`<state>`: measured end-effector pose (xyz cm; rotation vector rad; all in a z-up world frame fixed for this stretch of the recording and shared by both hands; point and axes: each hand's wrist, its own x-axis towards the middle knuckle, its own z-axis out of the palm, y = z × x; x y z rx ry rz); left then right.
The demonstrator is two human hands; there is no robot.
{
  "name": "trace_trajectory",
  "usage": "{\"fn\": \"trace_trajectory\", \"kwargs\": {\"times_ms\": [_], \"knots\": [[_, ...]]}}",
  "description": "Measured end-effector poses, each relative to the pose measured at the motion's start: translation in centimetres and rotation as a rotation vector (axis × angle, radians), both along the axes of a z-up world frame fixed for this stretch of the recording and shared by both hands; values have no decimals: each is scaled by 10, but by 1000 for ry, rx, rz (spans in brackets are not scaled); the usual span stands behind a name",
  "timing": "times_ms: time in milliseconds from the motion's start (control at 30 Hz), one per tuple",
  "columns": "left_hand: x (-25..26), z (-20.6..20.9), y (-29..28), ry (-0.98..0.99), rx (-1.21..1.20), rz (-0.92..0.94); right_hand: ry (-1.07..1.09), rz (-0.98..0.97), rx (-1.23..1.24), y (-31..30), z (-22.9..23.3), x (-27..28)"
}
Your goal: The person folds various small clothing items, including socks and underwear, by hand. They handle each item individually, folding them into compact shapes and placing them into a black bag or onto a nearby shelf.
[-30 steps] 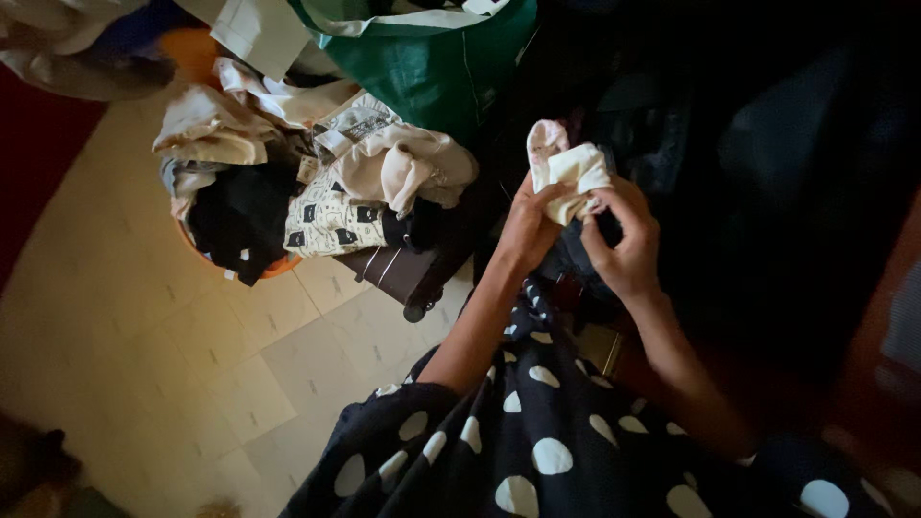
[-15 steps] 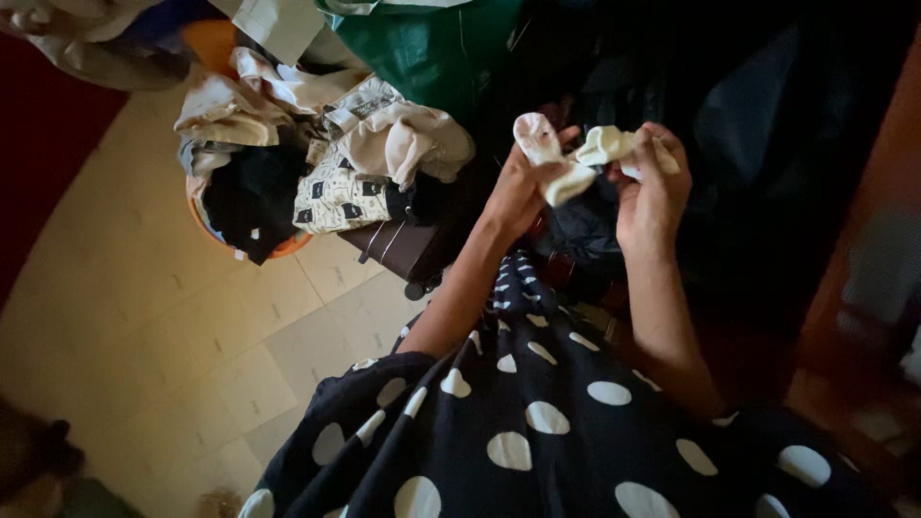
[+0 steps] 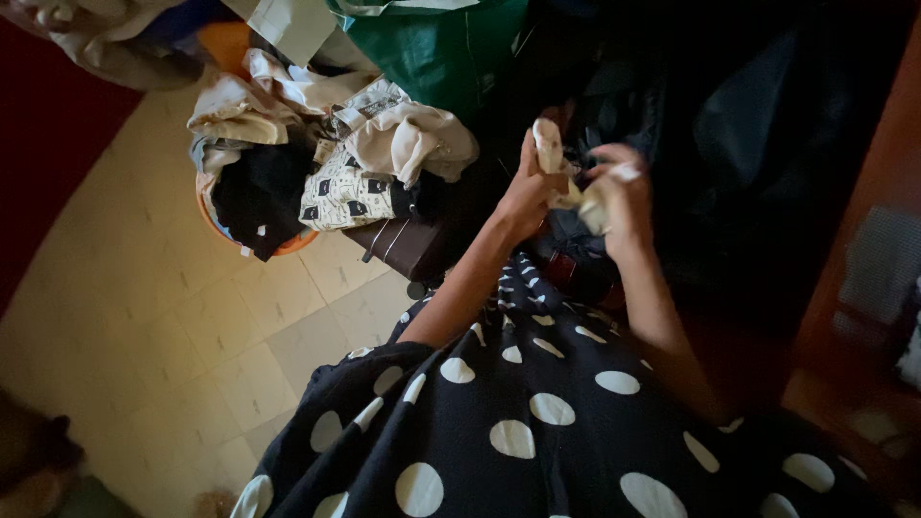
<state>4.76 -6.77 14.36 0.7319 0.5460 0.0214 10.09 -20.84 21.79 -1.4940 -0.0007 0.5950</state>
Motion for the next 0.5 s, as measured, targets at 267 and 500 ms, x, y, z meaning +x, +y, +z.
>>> {"fn": "trace_trajectory", "kwargs": {"times_ms": [267, 500], "knots": [[-10, -74, 1, -112, 942, -158, -107, 281, -217, -6, -43, -29], [-14, -40, -23, 200, 180, -53, -219, 193, -118, -19, -80, -15]]}}
